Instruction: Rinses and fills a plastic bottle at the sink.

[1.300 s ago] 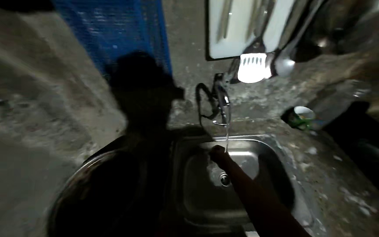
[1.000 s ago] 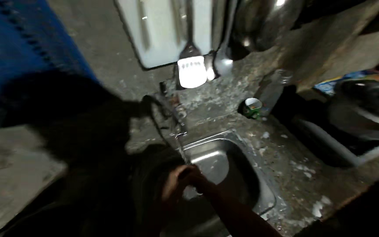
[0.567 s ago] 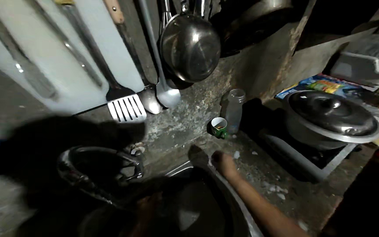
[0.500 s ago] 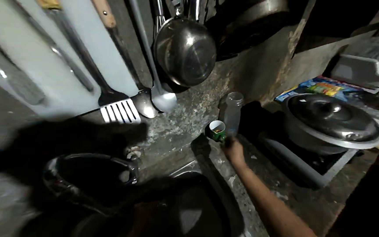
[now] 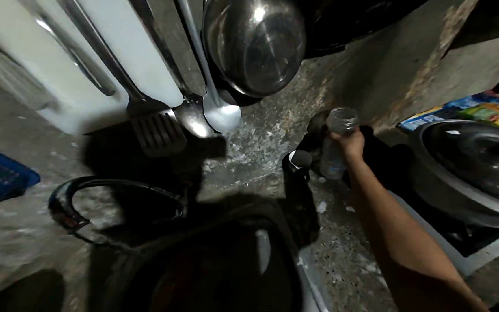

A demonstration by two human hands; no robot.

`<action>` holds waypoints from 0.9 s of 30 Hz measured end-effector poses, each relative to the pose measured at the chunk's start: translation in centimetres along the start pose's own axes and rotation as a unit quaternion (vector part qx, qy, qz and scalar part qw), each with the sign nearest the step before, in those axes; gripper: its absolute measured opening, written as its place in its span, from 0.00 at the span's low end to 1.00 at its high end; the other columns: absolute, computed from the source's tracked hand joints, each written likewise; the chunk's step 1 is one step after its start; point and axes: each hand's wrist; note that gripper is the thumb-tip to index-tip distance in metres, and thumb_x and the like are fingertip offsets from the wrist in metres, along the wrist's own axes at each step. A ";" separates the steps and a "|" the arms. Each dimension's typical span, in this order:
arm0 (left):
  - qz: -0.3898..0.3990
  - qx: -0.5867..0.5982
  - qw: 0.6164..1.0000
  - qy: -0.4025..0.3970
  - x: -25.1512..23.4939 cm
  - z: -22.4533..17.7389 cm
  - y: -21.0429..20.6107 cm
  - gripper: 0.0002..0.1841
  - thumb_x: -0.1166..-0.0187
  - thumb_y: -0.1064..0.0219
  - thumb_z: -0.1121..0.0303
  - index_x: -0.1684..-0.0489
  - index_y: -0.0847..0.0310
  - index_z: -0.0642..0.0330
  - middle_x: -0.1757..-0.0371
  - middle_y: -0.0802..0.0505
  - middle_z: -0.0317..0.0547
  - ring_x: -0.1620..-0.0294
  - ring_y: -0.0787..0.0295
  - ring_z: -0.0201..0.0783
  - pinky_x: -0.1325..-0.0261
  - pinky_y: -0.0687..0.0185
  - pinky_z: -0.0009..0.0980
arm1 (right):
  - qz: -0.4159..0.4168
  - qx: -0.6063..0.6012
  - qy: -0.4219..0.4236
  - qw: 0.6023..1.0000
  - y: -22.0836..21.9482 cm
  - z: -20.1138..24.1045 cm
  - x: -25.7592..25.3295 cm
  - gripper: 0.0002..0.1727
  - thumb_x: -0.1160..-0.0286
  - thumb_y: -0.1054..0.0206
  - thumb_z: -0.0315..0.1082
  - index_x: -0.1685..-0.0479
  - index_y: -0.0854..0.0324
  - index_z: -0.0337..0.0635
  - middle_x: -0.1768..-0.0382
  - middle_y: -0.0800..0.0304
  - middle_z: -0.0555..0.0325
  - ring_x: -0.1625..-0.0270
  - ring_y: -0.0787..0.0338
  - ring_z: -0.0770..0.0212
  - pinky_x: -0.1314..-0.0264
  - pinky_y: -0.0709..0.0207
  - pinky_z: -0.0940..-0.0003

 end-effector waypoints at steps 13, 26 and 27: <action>0.075 -0.147 0.986 0.036 -0.4 4.7 0.5 0.27 0.13 0.39 0.54 0.22 0.25 0.62 0.25 0.17 0.62 0.23 0.22 0.59 0.21 0.30 0.59 | 0.452 -0.031 0.080 0.888 -10.0 -1.4 34.2 0.46 0.46 0.13 0.49 0.23 0.25 0.40 0.33 0.12 0.50 0.32 0.13 0.63 0.26 0.21 0.64; -0.212 -0.284 0.878 -0.322 -1.3 2.9 8.2 0.26 0.17 0.37 0.76 0.19 0.28 0.69 0.14 0.25 0.53 0.11 0.35 0.51 0.06 0.52 0.50 | 0.392 -0.069 0.077 0.914 -17.7 -2.9 42.0 0.46 0.43 0.14 0.45 0.20 0.27 0.35 0.26 0.17 0.44 0.23 0.19 0.57 0.17 0.29 0.62; -0.209 -0.300 0.877 -0.313 -1.5 3.1 8.2 0.24 0.18 0.37 0.76 0.21 0.26 0.70 0.15 0.24 0.53 0.10 0.36 0.51 0.06 0.55 0.50 | 0.393 -0.073 0.061 0.915 -17.8 -2.8 42.1 0.47 0.43 0.15 0.44 0.19 0.29 0.35 0.25 0.18 0.44 0.23 0.20 0.58 0.17 0.29 0.64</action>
Point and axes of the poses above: each hand's wrist, its own x-axis away from the middle knuckle, its own y-axis out of the back of the hand, z = x × y
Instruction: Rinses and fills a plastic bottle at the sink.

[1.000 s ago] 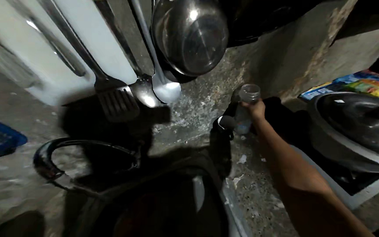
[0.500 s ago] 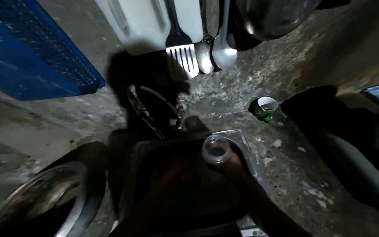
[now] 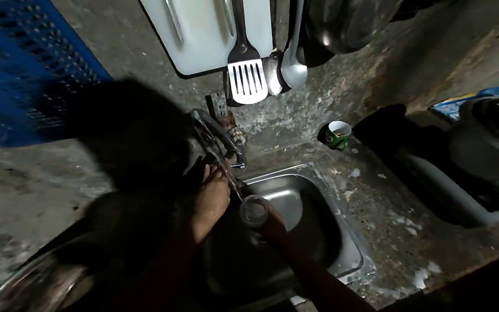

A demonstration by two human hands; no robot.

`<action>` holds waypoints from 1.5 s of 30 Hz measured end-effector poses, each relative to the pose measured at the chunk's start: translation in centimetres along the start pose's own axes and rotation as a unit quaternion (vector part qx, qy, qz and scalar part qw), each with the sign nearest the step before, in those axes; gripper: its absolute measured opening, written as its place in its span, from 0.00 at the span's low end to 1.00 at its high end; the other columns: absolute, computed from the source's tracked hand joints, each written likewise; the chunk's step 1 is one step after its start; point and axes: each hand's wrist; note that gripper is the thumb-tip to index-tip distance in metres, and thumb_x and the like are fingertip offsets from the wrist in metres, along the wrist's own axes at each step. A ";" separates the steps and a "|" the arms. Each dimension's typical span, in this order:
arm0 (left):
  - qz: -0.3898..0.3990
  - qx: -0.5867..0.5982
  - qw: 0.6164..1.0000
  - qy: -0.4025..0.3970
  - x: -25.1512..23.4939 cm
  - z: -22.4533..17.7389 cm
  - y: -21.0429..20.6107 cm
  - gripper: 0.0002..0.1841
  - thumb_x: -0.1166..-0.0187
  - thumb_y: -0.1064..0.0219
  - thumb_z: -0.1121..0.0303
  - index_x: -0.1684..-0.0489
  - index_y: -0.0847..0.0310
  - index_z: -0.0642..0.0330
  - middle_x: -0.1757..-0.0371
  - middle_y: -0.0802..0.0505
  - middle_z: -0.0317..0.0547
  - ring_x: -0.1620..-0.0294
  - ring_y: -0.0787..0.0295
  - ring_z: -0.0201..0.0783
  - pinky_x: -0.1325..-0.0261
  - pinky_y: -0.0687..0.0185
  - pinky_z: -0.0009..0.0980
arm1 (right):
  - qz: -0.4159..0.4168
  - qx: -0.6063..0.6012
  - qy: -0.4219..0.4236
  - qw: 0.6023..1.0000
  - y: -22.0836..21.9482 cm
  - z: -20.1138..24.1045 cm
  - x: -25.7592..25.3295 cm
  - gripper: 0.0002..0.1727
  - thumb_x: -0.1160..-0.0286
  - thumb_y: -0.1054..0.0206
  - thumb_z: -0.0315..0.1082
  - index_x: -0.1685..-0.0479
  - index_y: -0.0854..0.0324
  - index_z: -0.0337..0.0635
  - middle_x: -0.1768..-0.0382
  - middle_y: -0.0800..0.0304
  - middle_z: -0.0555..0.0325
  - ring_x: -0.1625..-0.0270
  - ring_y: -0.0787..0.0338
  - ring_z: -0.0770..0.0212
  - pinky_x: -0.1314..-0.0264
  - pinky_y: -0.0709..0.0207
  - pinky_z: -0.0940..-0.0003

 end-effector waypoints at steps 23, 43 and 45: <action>0.180 0.062 0.980 0.058 -0.8 -0.9 0.9 0.35 0.14 0.44 0.77 0.06 0.55 0.65 0.06 0.42 0.54 0.08 0.41 0.51 0.10 0.47 0.49 | -0.051 -0.020 0.015 0.998 -1.2 -0.8 0.6 0.44 0.44 0.14 0.30 0.19 0.29 0.40 0.26 0.20 0.43 0.26 0.17 0.53 0.23 0.22 0.55; 0.175 0.043 0.983 0.035 -0.8 -0.3 0.7 0.37 0.16 0.37 0.76 0.07 0.51 0.65 0.08 0.38 0.58 0.16 0.29 0.60 0.18 0.33 0.56 | -0.036 -0.061 -0.012 0.997 -1.3 -0.9 0.7 0.44 0.43 0.16 0.29 0.19 0.30 0.41 0.27 0.19 0.42 0.28 0.16 0.53 0.25 0.20 0.57; 0.175 0.047 0.983 0.034 -0.8 -0.1 0.4 0.37 0.17 0.37 0.77 0.07 0.51 0.66 0.08 0.38 0.59 0.17 0.29 0.62 0.18 0.34 0.58 | -0.040 -0.062 -0.009 0.997 -1.4 -1.0 0.7 0.45 0.44 0.16 0.29 0.19 0.30 0.41 0.27 0.20 0.42 0.27 0.17 0.53 0.24 0.21 0.57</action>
Point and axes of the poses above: each hand's wrist, its own x-axis away from the middle knuckle, its own y-axis out of the back of the hand, z = x × y
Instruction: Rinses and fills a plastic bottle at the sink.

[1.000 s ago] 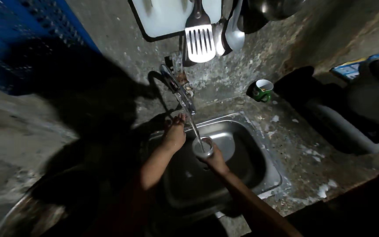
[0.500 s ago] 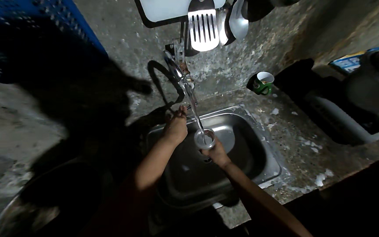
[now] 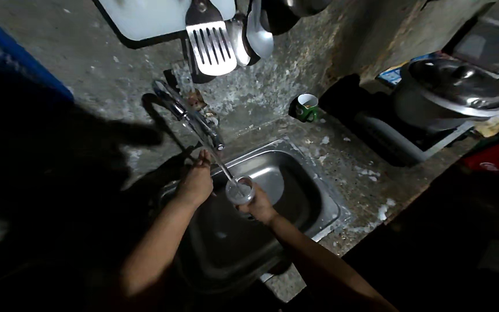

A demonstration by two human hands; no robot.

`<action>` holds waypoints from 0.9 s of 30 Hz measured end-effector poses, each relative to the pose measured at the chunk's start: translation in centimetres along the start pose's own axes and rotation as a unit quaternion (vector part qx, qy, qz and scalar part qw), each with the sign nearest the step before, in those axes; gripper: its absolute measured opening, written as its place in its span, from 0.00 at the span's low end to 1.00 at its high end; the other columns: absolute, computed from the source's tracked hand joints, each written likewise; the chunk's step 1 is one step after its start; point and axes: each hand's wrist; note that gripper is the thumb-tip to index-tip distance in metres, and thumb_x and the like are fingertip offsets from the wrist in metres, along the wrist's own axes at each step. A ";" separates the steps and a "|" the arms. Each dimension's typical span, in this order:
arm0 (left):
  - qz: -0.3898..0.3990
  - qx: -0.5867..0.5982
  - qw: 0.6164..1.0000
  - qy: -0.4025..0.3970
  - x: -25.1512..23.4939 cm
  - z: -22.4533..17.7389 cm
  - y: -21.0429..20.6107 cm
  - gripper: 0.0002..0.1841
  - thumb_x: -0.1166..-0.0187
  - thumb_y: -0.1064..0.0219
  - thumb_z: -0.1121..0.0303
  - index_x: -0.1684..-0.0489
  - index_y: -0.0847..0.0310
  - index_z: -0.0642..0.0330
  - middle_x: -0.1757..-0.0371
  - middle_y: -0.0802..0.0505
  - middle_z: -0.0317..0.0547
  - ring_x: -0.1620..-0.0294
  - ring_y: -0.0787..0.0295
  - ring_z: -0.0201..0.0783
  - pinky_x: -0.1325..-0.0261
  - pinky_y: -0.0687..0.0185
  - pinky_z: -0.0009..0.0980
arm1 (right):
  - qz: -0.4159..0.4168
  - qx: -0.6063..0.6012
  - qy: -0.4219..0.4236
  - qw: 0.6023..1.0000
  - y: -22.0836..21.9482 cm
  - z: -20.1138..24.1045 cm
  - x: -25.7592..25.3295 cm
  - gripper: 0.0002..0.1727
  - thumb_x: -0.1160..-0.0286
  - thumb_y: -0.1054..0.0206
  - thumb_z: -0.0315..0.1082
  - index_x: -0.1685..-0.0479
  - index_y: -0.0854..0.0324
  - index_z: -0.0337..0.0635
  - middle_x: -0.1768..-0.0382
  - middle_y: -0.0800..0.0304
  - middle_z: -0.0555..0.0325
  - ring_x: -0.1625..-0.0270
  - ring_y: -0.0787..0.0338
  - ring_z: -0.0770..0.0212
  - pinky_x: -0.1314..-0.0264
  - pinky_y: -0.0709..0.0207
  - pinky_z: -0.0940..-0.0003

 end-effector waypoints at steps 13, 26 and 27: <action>0.005 -0.010 1.000 0.010 0.7 -0.4 0.5 0.38 0.16 0.38 0.77 0.05 0.54 0.63 0.08 0.36 0.56 0.18 0.26 0.59 0.19 0.33 0.58 | 0.005 0.024 -0.013 1.000 0.0 0.6 0.2 0.46 0.44 0.15 0.31 0.18 0.32 0.42 0.27 0.20 0.42 0.27 0.17 0.51 0.26 0.21 0.54; 0.035 -0.013 0.999 0.027 0.5 -0.6 0.8 0.39 0.16 0.39 0.76 0.05 0.56 0.60 0.04 0.46 0.49 0.19 0.24 0.55 0.22 0.27 0.52 | 0.006 -0.016 -0.016 1.000 -0.1 0.3 0.4 0.48 0.45 0.14 0.28 0.17 0.33 0.46 0.26 0.21 0.46 0.28 0.16 0.54 0.27 0.19 0.54; 0.035 -0.015 0.999 0.028 0.5 -0.6 0.8 0.39 0.16 0.39 0.76 0.05 0.56 0.60 0.04 0.45 0.50 0.18 0.25 0.55 0.21 0.29 0.53 | 0.006 -0.012 -0.018 1.000 -0.1 0.2 0.4 0.48 0.46 0.14 0.28 0.17 0.33 0.46 0.25 0.21 0.45 0.28 0.17 0.54 0.27 0.19 0.54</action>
Point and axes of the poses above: each hand's wrist, its own x-axis away from the middle knuckle, its own y-axis out of the back of the hand, z = x × y
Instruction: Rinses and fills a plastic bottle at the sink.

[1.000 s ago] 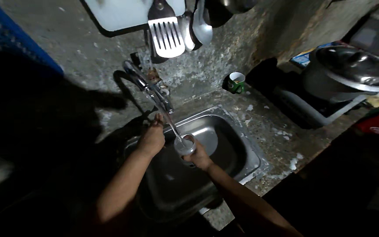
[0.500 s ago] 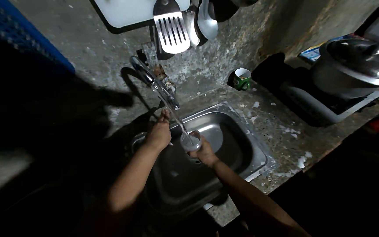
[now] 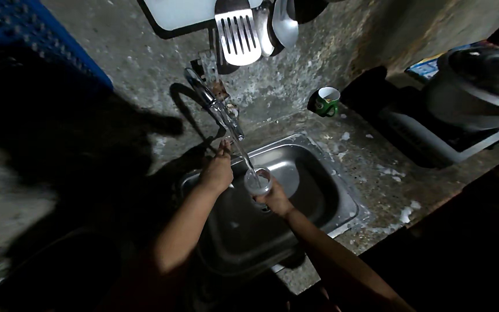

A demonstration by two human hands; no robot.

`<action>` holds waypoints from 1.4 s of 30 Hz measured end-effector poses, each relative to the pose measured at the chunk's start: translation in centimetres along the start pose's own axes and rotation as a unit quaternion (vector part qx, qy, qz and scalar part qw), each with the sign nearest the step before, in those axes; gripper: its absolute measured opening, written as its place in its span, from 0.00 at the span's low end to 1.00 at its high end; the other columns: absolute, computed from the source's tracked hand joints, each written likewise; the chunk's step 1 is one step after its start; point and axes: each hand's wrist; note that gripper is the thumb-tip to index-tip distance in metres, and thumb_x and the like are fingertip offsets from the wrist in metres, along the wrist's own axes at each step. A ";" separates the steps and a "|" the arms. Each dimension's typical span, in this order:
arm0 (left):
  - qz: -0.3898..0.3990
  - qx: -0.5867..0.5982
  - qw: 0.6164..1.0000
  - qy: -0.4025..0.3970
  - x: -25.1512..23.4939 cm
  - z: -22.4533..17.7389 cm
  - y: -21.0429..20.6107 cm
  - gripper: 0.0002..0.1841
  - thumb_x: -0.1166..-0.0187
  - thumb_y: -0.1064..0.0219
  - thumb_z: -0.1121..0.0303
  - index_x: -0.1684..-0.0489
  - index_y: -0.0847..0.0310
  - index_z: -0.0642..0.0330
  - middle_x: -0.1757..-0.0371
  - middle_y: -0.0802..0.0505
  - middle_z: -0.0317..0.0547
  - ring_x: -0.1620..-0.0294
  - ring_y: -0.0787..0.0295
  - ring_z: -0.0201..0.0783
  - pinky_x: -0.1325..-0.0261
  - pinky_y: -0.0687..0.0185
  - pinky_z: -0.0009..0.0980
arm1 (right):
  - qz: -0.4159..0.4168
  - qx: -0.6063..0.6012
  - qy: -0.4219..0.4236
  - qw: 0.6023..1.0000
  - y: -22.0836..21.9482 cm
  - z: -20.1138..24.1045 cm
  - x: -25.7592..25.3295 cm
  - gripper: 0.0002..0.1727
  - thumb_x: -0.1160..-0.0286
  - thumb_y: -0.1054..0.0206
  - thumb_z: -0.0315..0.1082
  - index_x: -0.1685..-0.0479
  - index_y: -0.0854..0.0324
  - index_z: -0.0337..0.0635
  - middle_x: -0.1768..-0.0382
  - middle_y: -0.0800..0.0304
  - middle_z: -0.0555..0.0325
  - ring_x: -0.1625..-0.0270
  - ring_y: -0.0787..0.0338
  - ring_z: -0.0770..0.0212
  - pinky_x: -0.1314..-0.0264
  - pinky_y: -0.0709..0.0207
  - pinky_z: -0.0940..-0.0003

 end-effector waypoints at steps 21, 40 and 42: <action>0.001 0.017 1.000 0.003 -0.1 -0.1 -0.3 0.42 0.18 0.38 0.79 0.04 0.60 0.59 0.04 0.48 0.51 0.25 0.18 0.55 0.28 0.21 0.50 | -0.010 0.031 0.006 0.999 0.0 0.0 -0.1 0.49 0.46 0.13 0.30 0.17 0.32 0.44 0.24 0.22 0.45 0.26 0.18 0.54 0.25 0.21 0.56; 0.013 0.028 0.999 0.011 0.2 -0.4 -0.1 0.44 0.18 0.40 0.81 0.03 0.65 0.58 0.03 0.51 0.49 0.21 0.21 0.53 0.26 0.22 0.47 | -0.015 0.021 -0.008 1.000 -0.1 0.1 -0.1 0.49 0.48 0.12 0.29 0.17 0.32 0.44 0.24 0.22 0.45 0.25 0.19 0.56 0.23 0.23 0.58; 0.007 0.026 1.000 0.009 0.4 -0.4 -0.1 0.43 0.18 0.39 0.80 0.03 0.63 0.58 0.03 0.51 0.47 0.25 0.18 0.54 0.29 0.19 0.48 | -0.016 0.018 -0.012 1.000 -0.1 0.0 -0.2 0.49 0.48 0.13 0.29 0.17 0.33 0.44 0.24 0.23 0.45 0.25 0.19 0.56 0.23 0.22 0.57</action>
Point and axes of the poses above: each hand's wrist, its own x-axis away from the middle knuckle, its own y-axis out of the back of the hand, z = x × y
